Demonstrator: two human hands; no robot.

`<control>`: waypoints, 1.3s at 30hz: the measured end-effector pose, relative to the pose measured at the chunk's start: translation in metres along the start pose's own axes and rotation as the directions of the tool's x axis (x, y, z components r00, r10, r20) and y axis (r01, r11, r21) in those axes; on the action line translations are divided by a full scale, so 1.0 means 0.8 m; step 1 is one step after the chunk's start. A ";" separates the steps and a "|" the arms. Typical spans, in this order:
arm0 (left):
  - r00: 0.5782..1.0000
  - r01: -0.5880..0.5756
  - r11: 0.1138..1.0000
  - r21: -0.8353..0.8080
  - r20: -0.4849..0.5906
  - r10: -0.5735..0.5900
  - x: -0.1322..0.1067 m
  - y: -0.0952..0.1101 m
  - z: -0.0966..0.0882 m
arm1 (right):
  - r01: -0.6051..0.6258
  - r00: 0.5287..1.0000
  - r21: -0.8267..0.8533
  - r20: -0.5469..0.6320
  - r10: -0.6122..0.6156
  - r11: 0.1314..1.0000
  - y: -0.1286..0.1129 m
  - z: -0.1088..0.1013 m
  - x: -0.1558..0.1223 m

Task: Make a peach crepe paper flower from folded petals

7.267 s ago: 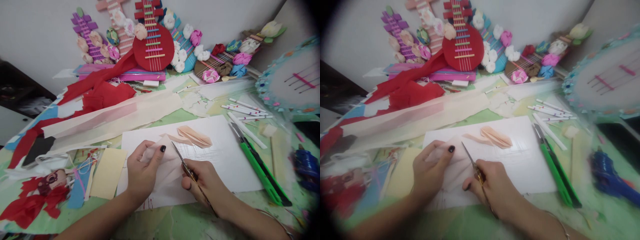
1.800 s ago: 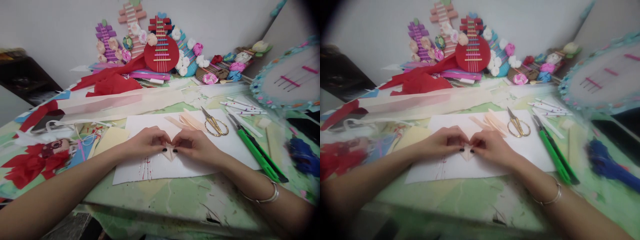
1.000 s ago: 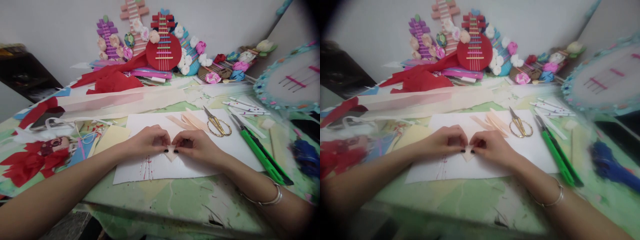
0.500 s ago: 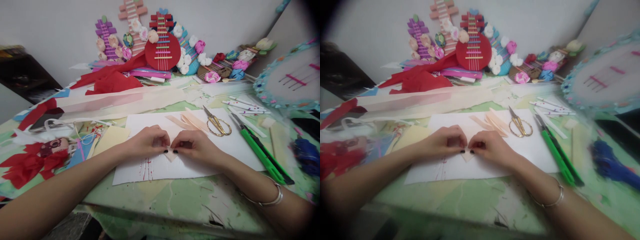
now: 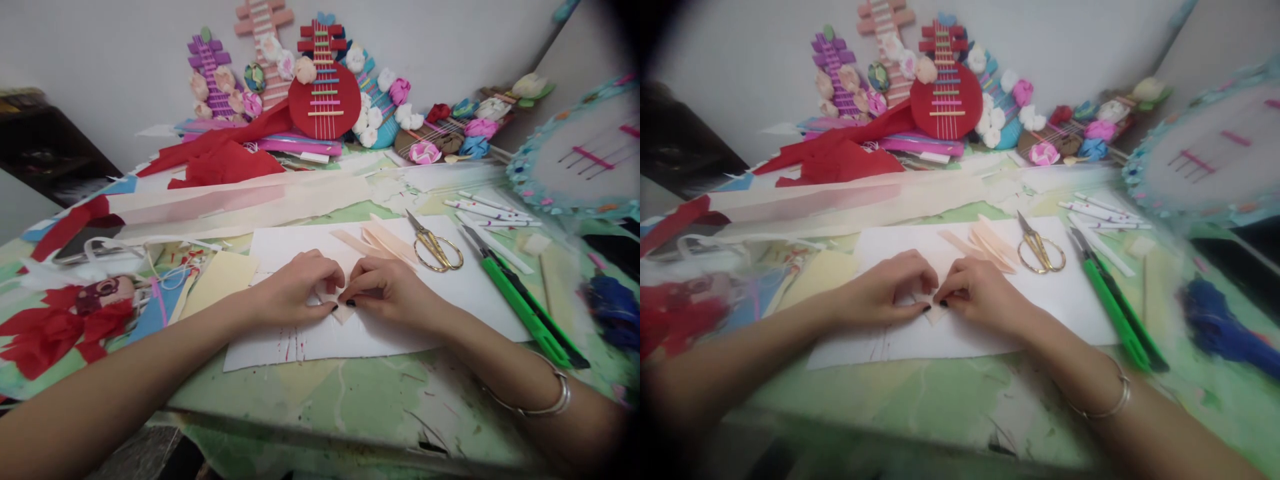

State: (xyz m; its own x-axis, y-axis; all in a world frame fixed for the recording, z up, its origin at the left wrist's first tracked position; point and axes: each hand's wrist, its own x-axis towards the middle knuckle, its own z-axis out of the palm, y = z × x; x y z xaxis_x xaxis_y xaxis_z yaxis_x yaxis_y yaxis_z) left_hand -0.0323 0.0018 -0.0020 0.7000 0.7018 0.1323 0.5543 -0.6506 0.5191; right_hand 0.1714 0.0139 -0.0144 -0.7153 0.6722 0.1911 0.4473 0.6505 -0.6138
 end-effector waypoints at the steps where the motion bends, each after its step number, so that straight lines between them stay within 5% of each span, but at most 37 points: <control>1: 1.000 -0.011 1.000 0.014 0.012 0.011 0.000 0.001 0.000 | -0.001 1.000 -0.003 0.000 0.001 1.000 0.000 0.000 0.000; 22: 0.997 -0.074 0.994 0.083 0.005 0.074 -0.006 0.006 0.001 | -0.007 1.000 0.008 -0.010 0.007 1.000 -0.002 0.001 0.001; 26: 0.978 -0.192 0.965 0.176 -0.047 0.203 -0.014 0.013 -0.001 | 0.008 1.000 0.005 -0.014 -0.008 1.000 -0.001 0.001 0.000; 29: 0.953 -0.296 0.913 0.280 0.026 0.301 -0.020 0.023 0.004 | 0.022 0.999 0.006 -0.030 -0.022 1.000 0.001 0.000 -0.001; 39: 0.948 -0.310 0.838 0.449 0.077 0.309 -0.038 0.040 0.025 | -0.003 1.000 0.036 -0.017 0.004 0.999 0.008 -0.002 -0.002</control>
State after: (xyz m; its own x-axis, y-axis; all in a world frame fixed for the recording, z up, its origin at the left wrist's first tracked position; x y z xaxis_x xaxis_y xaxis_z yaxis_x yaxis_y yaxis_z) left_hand -0.0266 -0.0460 -0.0060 0.8695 0.4417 0.2212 0.4498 -0.8930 0.0153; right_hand 0.1761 0.0177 -0.0177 -0.7041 0.6808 0.2021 0.4298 0.6350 -0.6419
